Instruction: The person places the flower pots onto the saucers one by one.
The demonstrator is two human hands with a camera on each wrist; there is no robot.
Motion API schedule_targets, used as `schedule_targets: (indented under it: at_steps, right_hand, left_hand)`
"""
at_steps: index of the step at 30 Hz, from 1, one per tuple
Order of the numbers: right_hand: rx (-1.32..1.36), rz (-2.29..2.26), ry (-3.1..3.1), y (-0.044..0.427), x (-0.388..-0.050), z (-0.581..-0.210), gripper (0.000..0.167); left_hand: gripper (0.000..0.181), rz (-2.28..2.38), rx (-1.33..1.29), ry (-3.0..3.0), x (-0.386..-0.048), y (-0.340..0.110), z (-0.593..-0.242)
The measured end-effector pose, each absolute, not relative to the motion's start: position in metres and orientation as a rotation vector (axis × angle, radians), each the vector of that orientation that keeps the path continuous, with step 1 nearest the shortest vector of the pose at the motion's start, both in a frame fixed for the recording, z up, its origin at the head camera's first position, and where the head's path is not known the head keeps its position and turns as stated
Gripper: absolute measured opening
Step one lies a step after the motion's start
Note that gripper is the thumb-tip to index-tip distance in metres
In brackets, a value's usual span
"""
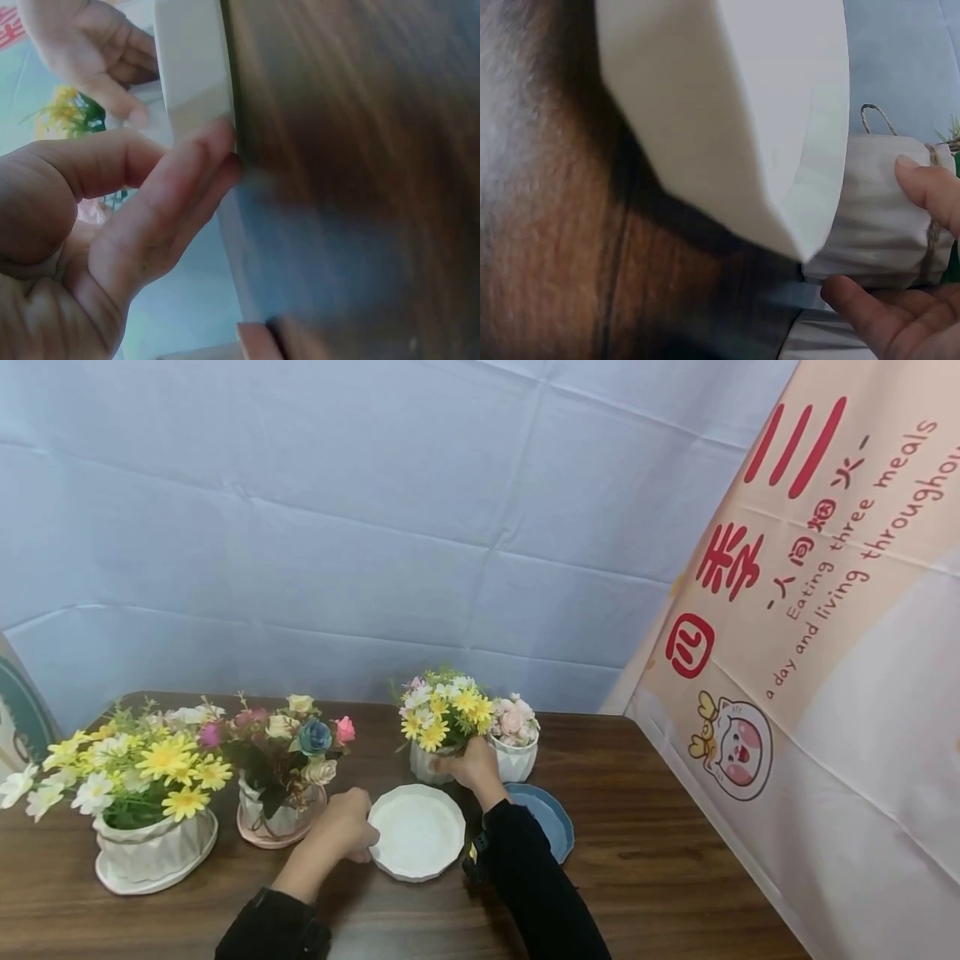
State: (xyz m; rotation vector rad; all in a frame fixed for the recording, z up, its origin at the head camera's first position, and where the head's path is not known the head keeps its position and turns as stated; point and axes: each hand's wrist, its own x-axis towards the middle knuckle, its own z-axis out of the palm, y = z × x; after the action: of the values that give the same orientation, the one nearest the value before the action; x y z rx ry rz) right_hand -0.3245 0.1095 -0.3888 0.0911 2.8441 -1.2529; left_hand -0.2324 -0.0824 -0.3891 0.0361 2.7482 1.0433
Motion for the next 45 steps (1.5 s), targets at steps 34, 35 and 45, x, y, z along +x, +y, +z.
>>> schedule_targets:
  at_steps: [34, 35, 45]
  right_hand:
    - [0.122, -1.141, 2.902, 0.105, -0.329, -0.386, 0.074]
    - [0.12, -1.141, 2.901, 0.104, -0.329, -0.386, 0.073]
    - [0.128, -1.142, 2.897, 0.102, -0.329, -0.387, 0.072]
  left_hand:
    - [0.039, 1.063, -0.135, 3.026, -0.241, -0.107, -0.39]
    - [0.038, 1.063, -0.137, 3.023, -0.241, -0.106, -0.391]
    - [0.032, 0.997, -0.2, 3.007, -0.246, -0.106, -0.394]
